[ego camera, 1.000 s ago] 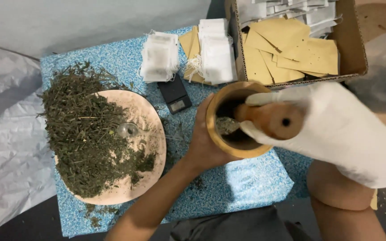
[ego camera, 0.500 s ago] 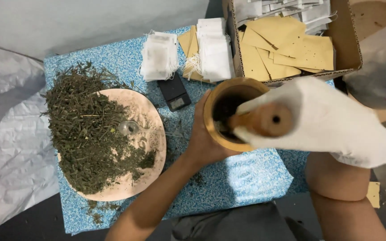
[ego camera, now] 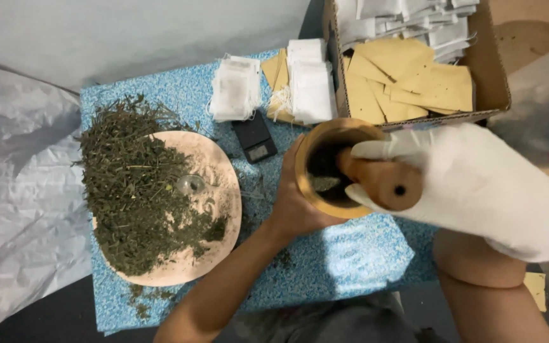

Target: Filling small tea bags with dried herbs and grinding ingredients using a mortar and pestle

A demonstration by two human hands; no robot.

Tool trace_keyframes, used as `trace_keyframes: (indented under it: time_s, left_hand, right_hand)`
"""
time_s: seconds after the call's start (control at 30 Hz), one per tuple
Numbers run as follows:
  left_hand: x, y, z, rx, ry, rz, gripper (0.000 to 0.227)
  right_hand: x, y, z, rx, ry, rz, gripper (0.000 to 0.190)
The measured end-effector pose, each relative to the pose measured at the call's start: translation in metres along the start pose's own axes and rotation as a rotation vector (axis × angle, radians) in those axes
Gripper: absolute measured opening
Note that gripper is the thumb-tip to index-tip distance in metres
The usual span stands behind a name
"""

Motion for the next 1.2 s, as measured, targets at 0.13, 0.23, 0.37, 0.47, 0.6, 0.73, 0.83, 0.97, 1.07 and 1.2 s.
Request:
trace_keyframes:
  time_s: [0.13, 0.23, 0.37, 0.47, 0.6, 0.73, 0.83, 0.97, 1.07, 1.2]
  left_hand:
    - [-0.003, -0.003, 0.003, 0.057, 0.007, 0.036, 0.123]
    - [0.001, 0.004, -0.002, 0.020, 0.056, 0.018, 0.119]
    - [0.000, -0.002, 0.001, 0.028, 0.015, 0.032, 0.124]
    - [0.003, 0.006, -0.007, 0.023, 0.043, 0.036, 0.121]
    - [0.003, -0.002, -0.004, 0.035, -0.035, 0.003, 0.125]
    - [0.001, -0.003, -0.001, 0.045, -0.006, 0.004, 0.124]
    - [-0.003, -0.012, 0.007, 0.013, 0.030, -0.024, 0.131]
    - [0.001, 0.003, -0.006, -0.006, -0.118, -0.047, 0.124]
    - [0.001, 0.006, -0.007, -0.030, 0.165, 0.015, 0.119]
    - [-0.001, 0.008, -0.008, 0.004, 0.063, 0.027, 0.129]
  right_hand:
    - [-0.140, 0.032, -0.076, 0.207, -2.114, -0.121, 0.054]
    - [-0.179, 0.056, -0.097, -0.110, -2.445, 0.288, 0.063]
    - [-0.181, 0.056, -0.103, 0.024, -2.670, 0.607, 0.062]
    - [-0.226, 0.068, -0.130, -0.021, -2.627, 0.512, 0.041]
    - [-0.207, 0.067, -0.116, 0.056, -2.830, 0.559, 0.048]
    - [-0.214, 0.065, -0.121, 0.000, -2.776, 0.419, 0.049]
    - [-0.152, 0.060, -0.079, -0.098, -2.658, 0.279, 0.059]
    - [-0.215, 0.069, -0.119, -0.043, -2.758, 0.467, 0.053]
    - [-0.211, 0.073, -0.111, -0.108, -2.686, 0.414, 0.064]
    - [-0.202, 0.067, -0.112, -0.047, -2.743, 0.561, 0.060]
Point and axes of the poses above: each hand's wrist, its own y-axis towards the middle knuckle, its own x-axis out of the back of the hand, z = x × y, the point moved 5 cm from there along y, towards the middle knuckle, and after that the axes turned 8 degrees about y, right-handed, at the moved point
